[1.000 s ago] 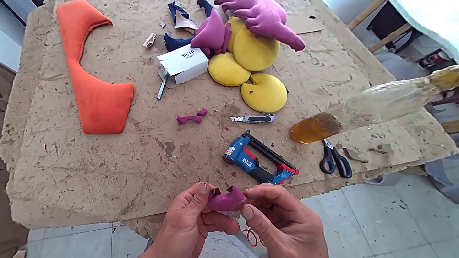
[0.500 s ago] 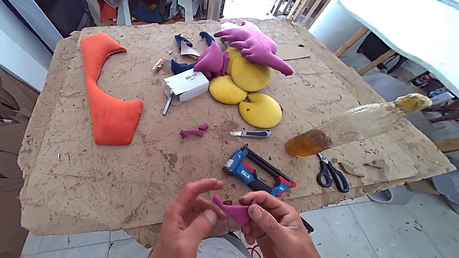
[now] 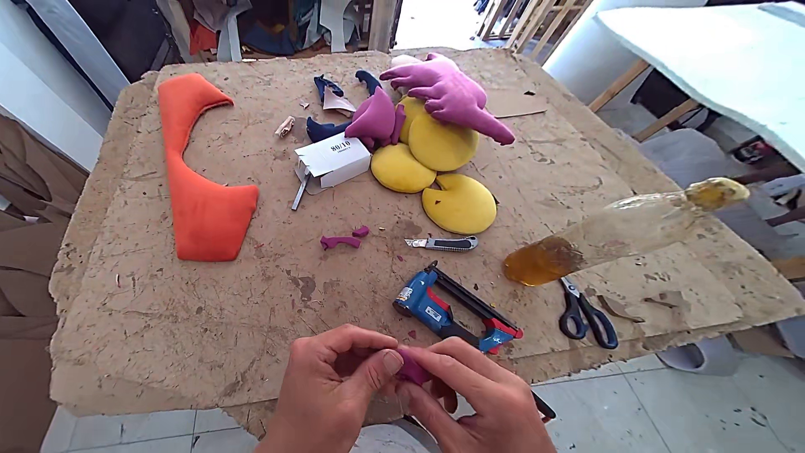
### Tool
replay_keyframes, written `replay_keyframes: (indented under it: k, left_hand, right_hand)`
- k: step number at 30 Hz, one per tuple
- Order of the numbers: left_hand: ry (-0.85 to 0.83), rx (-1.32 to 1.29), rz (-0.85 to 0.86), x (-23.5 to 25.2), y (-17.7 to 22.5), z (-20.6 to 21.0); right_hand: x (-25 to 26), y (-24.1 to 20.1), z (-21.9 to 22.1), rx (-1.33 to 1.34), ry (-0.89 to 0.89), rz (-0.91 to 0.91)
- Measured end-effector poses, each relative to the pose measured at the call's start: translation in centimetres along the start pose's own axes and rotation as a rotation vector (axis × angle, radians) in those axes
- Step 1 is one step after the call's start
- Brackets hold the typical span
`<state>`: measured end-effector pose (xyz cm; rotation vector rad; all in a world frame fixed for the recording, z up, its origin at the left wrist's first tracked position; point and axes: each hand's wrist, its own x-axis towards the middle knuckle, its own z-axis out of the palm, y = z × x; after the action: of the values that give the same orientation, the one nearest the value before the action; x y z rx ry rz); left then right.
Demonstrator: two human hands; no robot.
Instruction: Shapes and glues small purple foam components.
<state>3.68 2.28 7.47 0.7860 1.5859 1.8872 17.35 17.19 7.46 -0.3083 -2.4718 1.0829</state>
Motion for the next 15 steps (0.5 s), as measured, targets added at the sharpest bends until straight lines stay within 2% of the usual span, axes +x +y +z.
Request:
replay_keyframes:
  k: [2, 4, 6, 10, 15]
  left_hand:
    - [-0.044, -0.154, -0.086, 0.3, 0.3, -0.2]
    - [-0.081, -0.257, -0.081, 0.4, 0.1, -0.8]
    - [-0.090, -0.192, -0.001, 0.5, -0.1, -1.3]
    - [-0.200, 0.020, 0.118, 0.6, 0.2, -1.6]
    - [-0.276, -0.025, 0.225, 1.1, -0.5, -1.4]
  right_hand:
    - [0.2, -0.1, 0.2, 0.113, -0.015, 0.036]
    - [0.4, -0.1, 0.1, 0.378, -0.077, 0.095]
    - [0.6, 0.3, -0.1, 0.609, -0.157, 0.115]
    - [0.9, 0.6, -0.2, 0.814, -0.273, 0.109]
    - [0.9, 0.4, -0.2, 1.016, -0.356, 0.125]
